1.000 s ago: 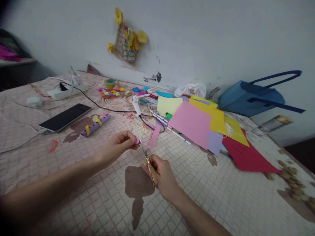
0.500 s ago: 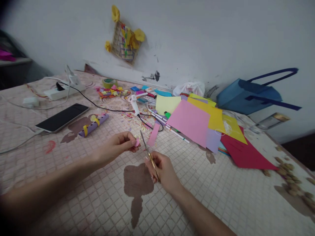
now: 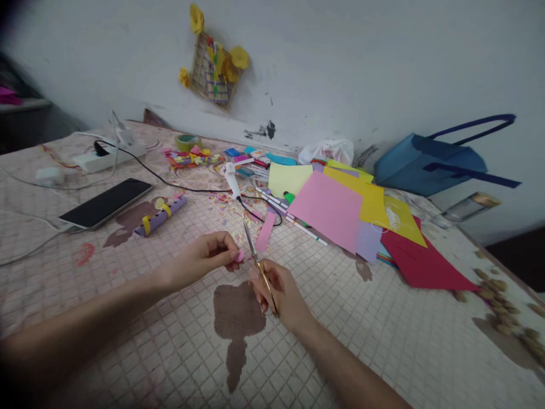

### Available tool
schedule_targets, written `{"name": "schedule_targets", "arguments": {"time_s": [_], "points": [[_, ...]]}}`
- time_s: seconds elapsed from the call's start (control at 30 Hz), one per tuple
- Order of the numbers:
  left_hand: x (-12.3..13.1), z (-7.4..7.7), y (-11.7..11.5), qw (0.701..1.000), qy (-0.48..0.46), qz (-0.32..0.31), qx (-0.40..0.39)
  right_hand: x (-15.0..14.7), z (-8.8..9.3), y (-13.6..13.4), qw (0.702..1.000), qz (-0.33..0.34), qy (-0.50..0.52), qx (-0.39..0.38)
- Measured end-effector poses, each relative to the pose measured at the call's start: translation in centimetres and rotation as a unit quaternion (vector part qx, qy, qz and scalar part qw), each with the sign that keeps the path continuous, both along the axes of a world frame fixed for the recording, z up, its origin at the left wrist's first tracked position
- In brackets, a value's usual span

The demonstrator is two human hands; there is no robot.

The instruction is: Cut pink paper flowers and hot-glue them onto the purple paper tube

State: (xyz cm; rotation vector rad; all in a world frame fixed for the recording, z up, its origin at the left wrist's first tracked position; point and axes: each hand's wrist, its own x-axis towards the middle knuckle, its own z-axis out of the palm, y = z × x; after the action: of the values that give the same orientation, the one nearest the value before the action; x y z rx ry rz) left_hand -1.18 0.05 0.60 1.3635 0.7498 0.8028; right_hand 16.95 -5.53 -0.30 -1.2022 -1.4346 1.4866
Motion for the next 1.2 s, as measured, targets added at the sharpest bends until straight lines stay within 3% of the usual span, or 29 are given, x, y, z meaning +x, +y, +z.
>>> {"name": "schedule_targets", "arguments": {"time_s": [0.4, 0.7, 1.1, 1.2], "points": [[0.2, 0.3, -0.6, 0.997, 0.043, -0.057, 0.016, 0.3, -0.4, 0.6, 0.997, -0.065, 0.002, 0.039], [0.6, -0.6, -1.2, 0.993, 0.074, -0.081, 0.046, 0.1, -0.1, 0.6, 0.997, -0.059, -0.021, 0.043], [0.9, -1.2, -1.2, 0.994, 0.062, -0.076, -0.045, 0.0, 0.3, 0.5, 0.995, -0.075, -0.048, 0.043], [0.9, -1.1, -1.0, 0.997, 0.020, -0.040, -0.070, -0.1, 0.2, 0.3, 0.996, -0.074, -0.034, 0.043]]}}
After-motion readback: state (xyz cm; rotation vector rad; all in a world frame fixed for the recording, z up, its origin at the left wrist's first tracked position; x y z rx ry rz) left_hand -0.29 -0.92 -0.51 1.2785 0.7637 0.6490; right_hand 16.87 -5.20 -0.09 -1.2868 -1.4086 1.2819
